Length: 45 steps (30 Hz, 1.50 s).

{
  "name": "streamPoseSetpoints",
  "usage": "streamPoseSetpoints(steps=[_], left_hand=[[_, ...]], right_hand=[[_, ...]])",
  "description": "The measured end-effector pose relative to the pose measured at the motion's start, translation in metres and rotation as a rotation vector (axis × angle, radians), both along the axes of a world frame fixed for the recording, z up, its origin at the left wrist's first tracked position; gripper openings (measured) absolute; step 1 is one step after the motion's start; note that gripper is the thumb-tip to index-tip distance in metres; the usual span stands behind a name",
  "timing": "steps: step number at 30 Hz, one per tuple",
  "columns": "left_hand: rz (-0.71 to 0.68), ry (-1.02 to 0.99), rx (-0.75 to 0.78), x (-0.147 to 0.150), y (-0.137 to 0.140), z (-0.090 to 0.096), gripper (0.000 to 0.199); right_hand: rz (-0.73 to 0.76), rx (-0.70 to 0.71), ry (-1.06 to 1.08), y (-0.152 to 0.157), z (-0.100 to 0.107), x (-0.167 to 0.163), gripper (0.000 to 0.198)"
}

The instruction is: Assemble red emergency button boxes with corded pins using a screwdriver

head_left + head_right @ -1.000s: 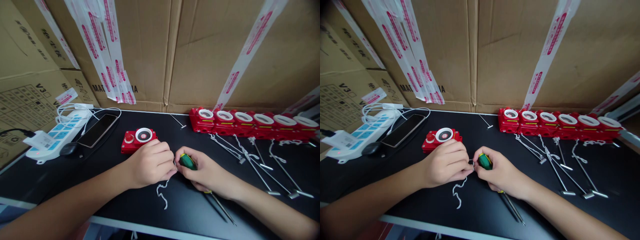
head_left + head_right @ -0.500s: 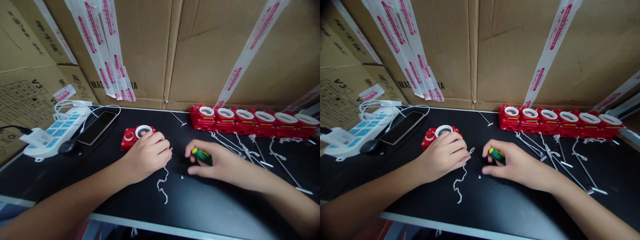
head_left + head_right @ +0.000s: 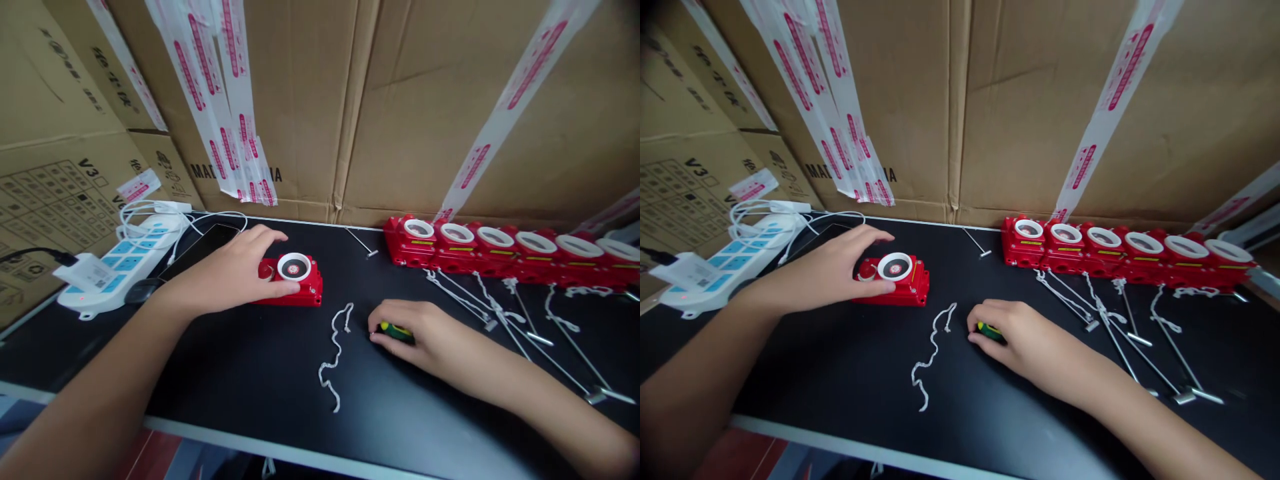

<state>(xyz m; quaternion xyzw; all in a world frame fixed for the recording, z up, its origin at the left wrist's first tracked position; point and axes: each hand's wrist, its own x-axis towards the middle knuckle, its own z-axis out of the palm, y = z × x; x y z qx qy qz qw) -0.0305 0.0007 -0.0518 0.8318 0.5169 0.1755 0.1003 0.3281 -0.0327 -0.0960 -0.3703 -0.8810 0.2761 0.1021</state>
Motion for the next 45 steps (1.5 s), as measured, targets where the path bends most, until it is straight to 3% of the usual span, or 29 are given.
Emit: streamPoseSetpoints(steps=[2,4,7,10,13,18,23,30,35,41,45], left_hand=[[-0.026,0.018,-0.135,-0.001,0.000,-0.002,0.082],[-0.100,0.007,-0.192,0.003,-0.001,-0.005,0.073],[-0.166,-0.042,-0.202,0.009,-0.003,-0.009,0.058],[-0.151,-0.046,-0.170,0.011,-0.005,-0.011,0.059],[-0.116,0.023,-0.124,0.008,-0.007,-0.012,0.063],[-0.075,0.057,-0.148,0.007,-0.009,-0.012,0.051],[-0.022,0.083,-0.112,0.013,-0.012,-0.014,0.052],[-0.045,0.065,-0.155,0.021,-0.020,-0.009,0.063],[-0.032,0.000,-0.216,0.031,-0.020,-0.010,0.067],[-0.033,0.001,-0.172,0.037,-0.022,-0.015,0.084],[-0.054,-0.014,-0.170,0.038,-0.023,-0.015,0.074]], right_hand=[[-0.059,0.083,0.026,0.000,0.000,0.001,0.013],[-0.043,0.169,0.079,-0.006,0.005,-0.003,0.017],[0.167,0.266,0.099,-0.029,0.016,-0.019,0.025],[0.419,0.386,-0.025,-0.052,0.022,-0.037,0.033],[0.472,0.446,-0.137,-0.058,0.013,-0.047,0.037],[0.236,0.520,-0.226,-0.034,-0.007,-0.038,0.032],[0.040,0.537,-0.316,-0.011,-0.004,-0.020,0.033],[-0.038,0.341,-0.215,0.006,0.006,0.002,0.030],[-0.074,0.282,-0.135,0.018,0.009,0.021,0.031],[-0.346,0.424,-0.020,0.026,0.015,0.035,0.037],[-0.515,0.496,0.061,0.020,0.020,0.032,0.039]])
